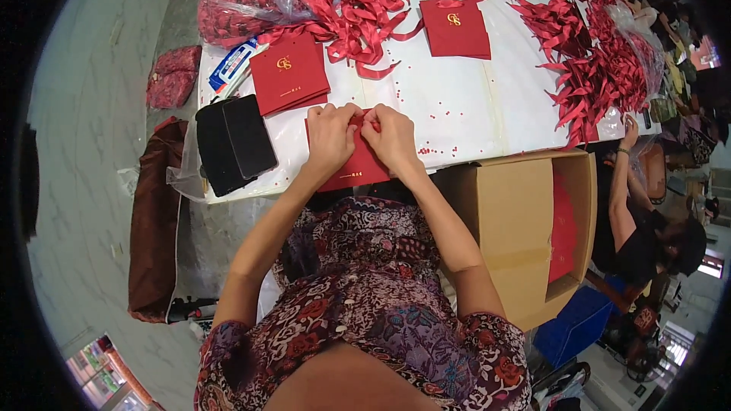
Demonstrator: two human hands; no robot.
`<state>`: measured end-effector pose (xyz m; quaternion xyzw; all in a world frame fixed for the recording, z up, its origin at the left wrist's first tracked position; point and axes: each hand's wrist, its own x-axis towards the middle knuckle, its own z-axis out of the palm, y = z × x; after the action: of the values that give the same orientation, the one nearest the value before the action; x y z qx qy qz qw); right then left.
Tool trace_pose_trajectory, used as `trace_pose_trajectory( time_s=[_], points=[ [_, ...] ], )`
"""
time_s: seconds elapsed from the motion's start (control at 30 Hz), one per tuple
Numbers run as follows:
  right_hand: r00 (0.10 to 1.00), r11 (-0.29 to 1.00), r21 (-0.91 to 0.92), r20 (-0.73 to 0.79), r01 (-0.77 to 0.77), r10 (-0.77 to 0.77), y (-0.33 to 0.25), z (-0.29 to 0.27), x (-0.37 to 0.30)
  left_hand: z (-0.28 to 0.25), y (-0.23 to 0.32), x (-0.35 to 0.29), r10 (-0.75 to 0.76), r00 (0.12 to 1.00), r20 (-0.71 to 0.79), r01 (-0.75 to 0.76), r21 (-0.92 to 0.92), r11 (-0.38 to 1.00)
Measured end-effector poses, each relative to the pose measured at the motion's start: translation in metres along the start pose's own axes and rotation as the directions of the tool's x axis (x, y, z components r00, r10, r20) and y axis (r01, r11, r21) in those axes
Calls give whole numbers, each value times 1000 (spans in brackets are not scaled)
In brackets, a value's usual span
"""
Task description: Assembling red paper gift bags by threading and knotting ribbons to create handles.
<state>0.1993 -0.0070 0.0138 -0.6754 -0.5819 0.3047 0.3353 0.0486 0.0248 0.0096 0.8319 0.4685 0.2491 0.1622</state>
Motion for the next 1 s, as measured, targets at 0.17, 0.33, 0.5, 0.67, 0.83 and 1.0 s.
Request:
trace_pose_trajectory(
  time_s=[0.17,0.33,0.5,0.67,0.83,1.0],
  points=[
    [974,981,-105,-137,166,-179,-5,5,-4,1,-9,1,-115,992,52,124,-212,969],
    [998,997,46,-25,62,-61,-7,0,1,0,-15,-3,-77,994,73,90,-192,977],
    [992,989,74,13,125,-126,10,-17,14,-21,-4,-2,73,992,105,-54,-172,984],
    [887,987,127,460,-100,31,24,-37,45,-29,1,1,267,963,41,-265,-50,963],
    [729,929,277,685,-246,-11,30,-34,61,-29,-2,3,341,938,60,-343,28,939],
    [924,900,361,369,-244,102,40,-2,58,-31,-3,1,241,970,35,-229,-211,950]
  ],
)
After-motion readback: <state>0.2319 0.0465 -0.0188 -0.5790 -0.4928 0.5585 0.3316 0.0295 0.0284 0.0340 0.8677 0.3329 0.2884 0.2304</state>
